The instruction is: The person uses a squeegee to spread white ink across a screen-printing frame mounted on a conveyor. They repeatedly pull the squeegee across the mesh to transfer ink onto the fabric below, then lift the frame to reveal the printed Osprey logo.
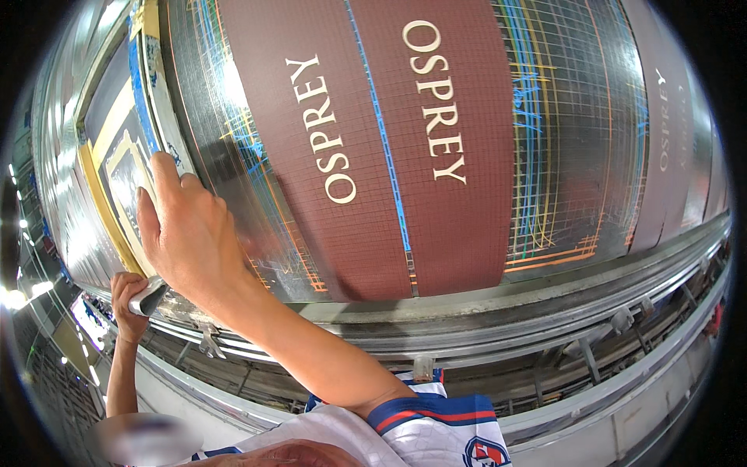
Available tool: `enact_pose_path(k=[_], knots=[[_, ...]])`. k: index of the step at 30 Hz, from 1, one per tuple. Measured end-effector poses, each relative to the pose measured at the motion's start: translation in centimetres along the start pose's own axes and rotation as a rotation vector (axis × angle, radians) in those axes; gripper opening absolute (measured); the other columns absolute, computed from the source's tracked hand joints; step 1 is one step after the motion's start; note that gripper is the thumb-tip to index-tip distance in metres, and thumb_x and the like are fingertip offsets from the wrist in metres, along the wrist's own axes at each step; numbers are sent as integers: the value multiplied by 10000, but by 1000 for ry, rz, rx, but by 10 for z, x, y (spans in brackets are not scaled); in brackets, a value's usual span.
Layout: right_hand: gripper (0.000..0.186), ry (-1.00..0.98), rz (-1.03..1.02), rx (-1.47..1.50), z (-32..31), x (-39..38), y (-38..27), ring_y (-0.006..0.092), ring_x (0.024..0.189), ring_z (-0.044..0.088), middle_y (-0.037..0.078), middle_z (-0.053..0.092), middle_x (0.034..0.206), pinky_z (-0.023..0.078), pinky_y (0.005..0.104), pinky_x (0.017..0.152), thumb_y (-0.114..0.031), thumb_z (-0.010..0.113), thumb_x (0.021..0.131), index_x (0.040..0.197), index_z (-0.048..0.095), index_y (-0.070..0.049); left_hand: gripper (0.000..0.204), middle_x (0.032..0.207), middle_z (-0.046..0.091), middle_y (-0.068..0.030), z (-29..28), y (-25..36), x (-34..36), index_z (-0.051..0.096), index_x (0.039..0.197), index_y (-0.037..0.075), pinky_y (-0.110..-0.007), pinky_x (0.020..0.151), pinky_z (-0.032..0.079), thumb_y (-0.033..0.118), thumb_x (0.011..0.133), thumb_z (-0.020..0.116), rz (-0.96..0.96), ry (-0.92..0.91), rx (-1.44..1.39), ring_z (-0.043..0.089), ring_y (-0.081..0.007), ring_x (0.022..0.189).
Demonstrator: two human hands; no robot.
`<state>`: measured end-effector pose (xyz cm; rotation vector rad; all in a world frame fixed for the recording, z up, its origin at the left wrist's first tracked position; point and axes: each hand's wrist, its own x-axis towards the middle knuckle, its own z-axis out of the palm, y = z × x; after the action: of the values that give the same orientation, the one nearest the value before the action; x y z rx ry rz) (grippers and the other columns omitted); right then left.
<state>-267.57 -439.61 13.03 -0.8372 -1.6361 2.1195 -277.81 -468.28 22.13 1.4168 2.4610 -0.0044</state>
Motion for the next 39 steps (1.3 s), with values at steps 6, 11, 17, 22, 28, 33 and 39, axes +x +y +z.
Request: enact_pose_path(k=[6,11,17,22,28,33,39], knots=[[284,23,-75,4,3,-1,3,445,627,652,256,613,732,513,497,535,-122,632,947,1145,486,20,343,887,623,-99,0,-3,1,643,904,31,-394,752,445,67,608,813,12,-4,4,592,-285,829],[311,41,-30,-4,3,-3,1,318,561,627,214,608,708,473,407,530,-104,685,915,1157,547,35,318,871,615,-101,2,-4,-4,643,896,26,-387,731,428,77,627,803,0,1,-11,586,-279,812],[307,48,-54,-2,3,-2,1,226,507,580,175,583,663,437,371,490,-114,684,922,1156,550,33,339,826,581,-84,3,-5,-6,651,921,36,-386,719,403,79,630,819,1,22,-1,564,-270,786],[312,50,-56,-17,3,-3,2,221,497,568,171,576,649,431,363,487,-120,680,927,1160,547,39,336,828,584,-89,5,-5,-9,650,917,37,-388,715,402,68,628,820,-8,32,3,560,-271,783],[314,58,-64,-10,4,-3,2,231,494,564,170,572,645,429,371,489,-133,671,933,1169,547,34,323,809,581,-93,6,-5,-12,647,908,31,-384,709,402,51,631,813,0,57,2,556,-273,774],[349,22,-44,-11,1,-4,-1,315,554,596,213,589,698,468,426,524,-143,646,946,1213,513,38,309,801,576,-91,7,-4,-11,645,885,28,-380,700,397,58,630,816,-8,58,10,547,-270,766],[408,-42,-39,-25,-1,-3,-2,456,659,660,282,617,779,542,503,563,-144,610,963,1286,451,48,311,797,568,-87,7,-5,-12,643,886,30,-379,700,394,68,631,818,-19,60,4,542,-268,770]])
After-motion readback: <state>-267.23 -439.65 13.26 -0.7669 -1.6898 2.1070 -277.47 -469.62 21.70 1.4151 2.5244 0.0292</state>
